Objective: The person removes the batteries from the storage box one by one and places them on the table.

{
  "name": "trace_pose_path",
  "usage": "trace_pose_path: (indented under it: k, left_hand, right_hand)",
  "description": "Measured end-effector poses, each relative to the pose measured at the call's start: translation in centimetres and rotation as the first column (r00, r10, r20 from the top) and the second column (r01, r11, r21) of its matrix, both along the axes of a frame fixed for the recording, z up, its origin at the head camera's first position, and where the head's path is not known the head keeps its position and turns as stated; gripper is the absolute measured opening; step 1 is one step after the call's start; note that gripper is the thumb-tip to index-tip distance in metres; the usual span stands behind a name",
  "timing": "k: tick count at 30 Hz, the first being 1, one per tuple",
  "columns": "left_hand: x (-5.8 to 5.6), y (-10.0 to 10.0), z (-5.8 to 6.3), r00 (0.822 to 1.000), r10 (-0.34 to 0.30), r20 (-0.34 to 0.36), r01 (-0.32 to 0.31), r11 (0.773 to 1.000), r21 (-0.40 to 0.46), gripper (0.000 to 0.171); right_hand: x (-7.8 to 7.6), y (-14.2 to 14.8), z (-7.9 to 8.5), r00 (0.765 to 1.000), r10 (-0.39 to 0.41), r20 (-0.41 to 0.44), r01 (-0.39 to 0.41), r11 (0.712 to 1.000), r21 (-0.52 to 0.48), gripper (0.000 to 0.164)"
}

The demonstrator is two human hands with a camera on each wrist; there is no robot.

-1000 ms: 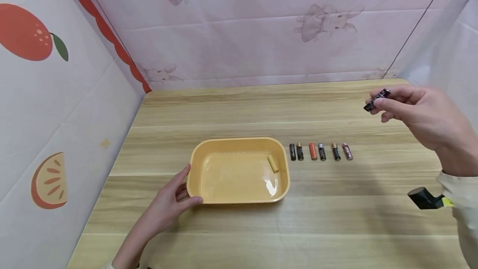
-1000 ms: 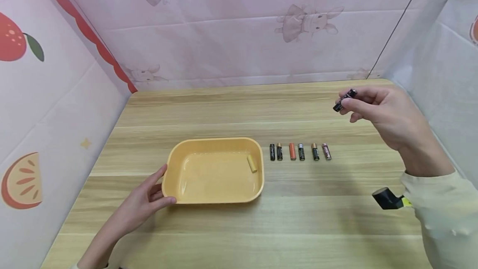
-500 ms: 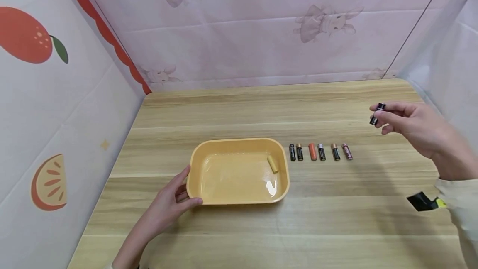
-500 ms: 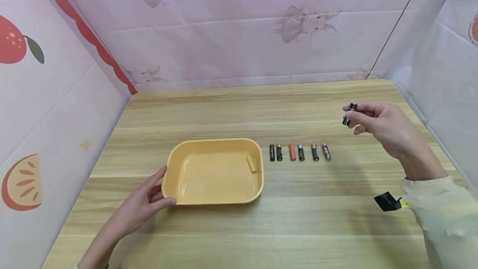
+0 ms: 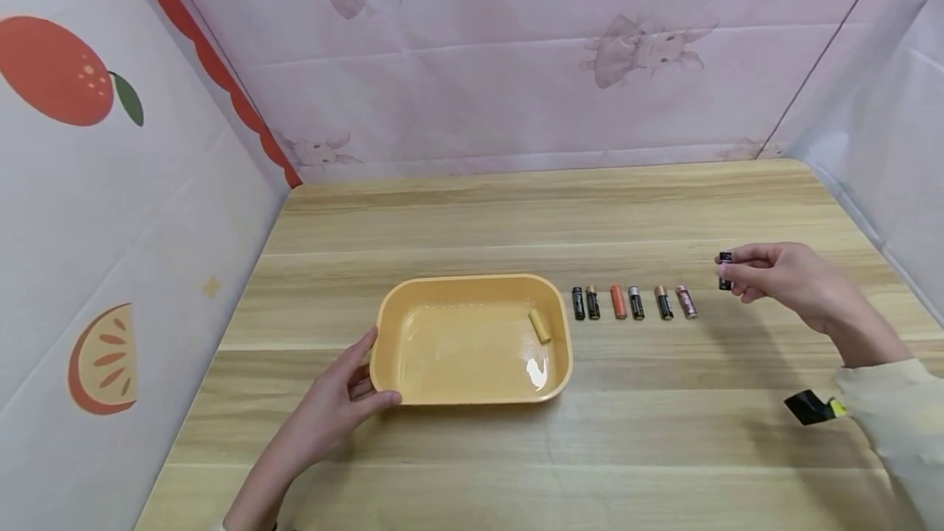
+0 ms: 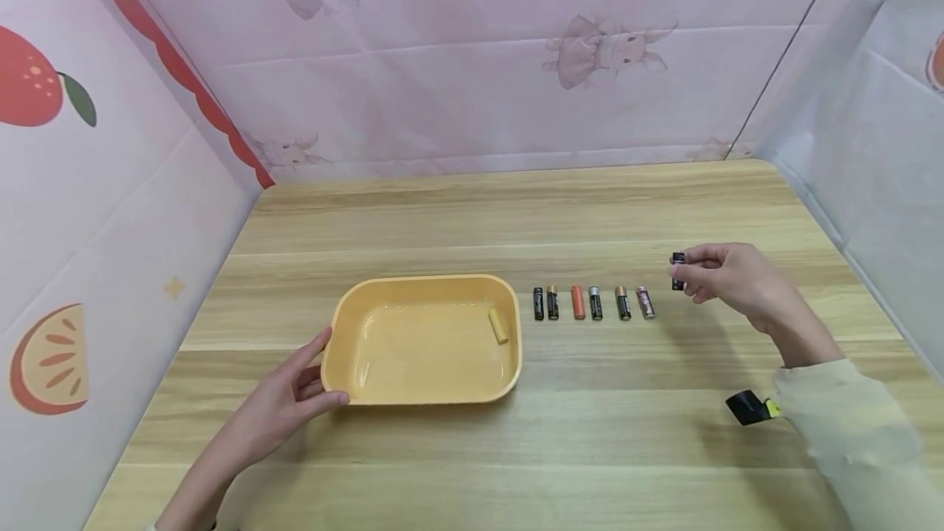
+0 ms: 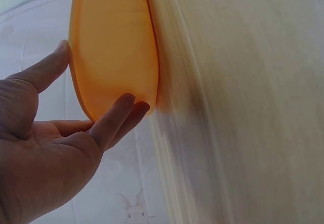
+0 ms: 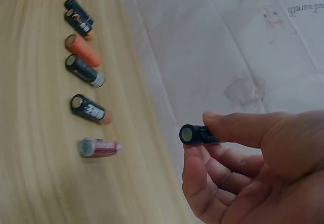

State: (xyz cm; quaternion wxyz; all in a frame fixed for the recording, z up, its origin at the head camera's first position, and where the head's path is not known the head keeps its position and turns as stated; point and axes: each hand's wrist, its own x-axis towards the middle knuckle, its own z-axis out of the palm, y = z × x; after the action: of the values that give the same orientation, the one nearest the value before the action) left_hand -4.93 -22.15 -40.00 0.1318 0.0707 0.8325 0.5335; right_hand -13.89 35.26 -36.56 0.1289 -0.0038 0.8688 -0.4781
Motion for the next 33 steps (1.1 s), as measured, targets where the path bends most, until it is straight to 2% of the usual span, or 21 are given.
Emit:
trace_pose_path:
  k: [2,8,15,18,22,28,33]
  left_hand:
    - [0.0,0.0,0.0,1.000,-0.001,0.001,0.001,1.000,0.002,0.097]
    - [0.0,0.0,0.0,1.000,0.002,0.005,-0.002,1.000,-0.005,0.097]
    - [0.0,0.1,0.1,1.000,0.010,0.012,-0.010,0.999,-0.032,0.096]
    - [0.0,0.1,0.1,1.000,0.013,0.011,-0.013,0.999,-0.045,0.097]
    - [0.0,0.1,0.1,1.000,0.014,0.011,-0.014,0.999,-0.045,0.097]
    - [-0.1,0.1,0.1,1.000,0.007,0.006,-0.007,0.999,-0.045,0.096]
    - [-0.1,0.1,0.0,1.000,0.005,0.004,-0.005,0.999,-0.042,0.096]
  right_hand:
    - [-0.1,-0.1,-0.6,1.000,0.003,0.019,-0.003,1.000,0.018,0.037]
    - [0.0,-0.1,-2.2,0.999,-0.002,0.037,-0.001,0.996,0.092,0.026]
    - [0.1,-0.2,-3.6,0.998,-0.003,0.067,-0.002,0.997,0.073,0.024]
    - [0.1,-0.4,-4.0,0.998,-0.019,0.060,0.014,0.995,0.095,0.026]
    - [0.2,-0.8,-4.4,0.999,-0.030,0.045,0.023,0.988,0.155,0.029]
    - [0.0,-1.2,-4.7,1.000,0.000,0.017,-0.005,0.967,0.255,0.029]
    - [-0.1,-1.3,-4.7,0.999,0.011,0.035,-0.020,0.960,0.279,0.028]
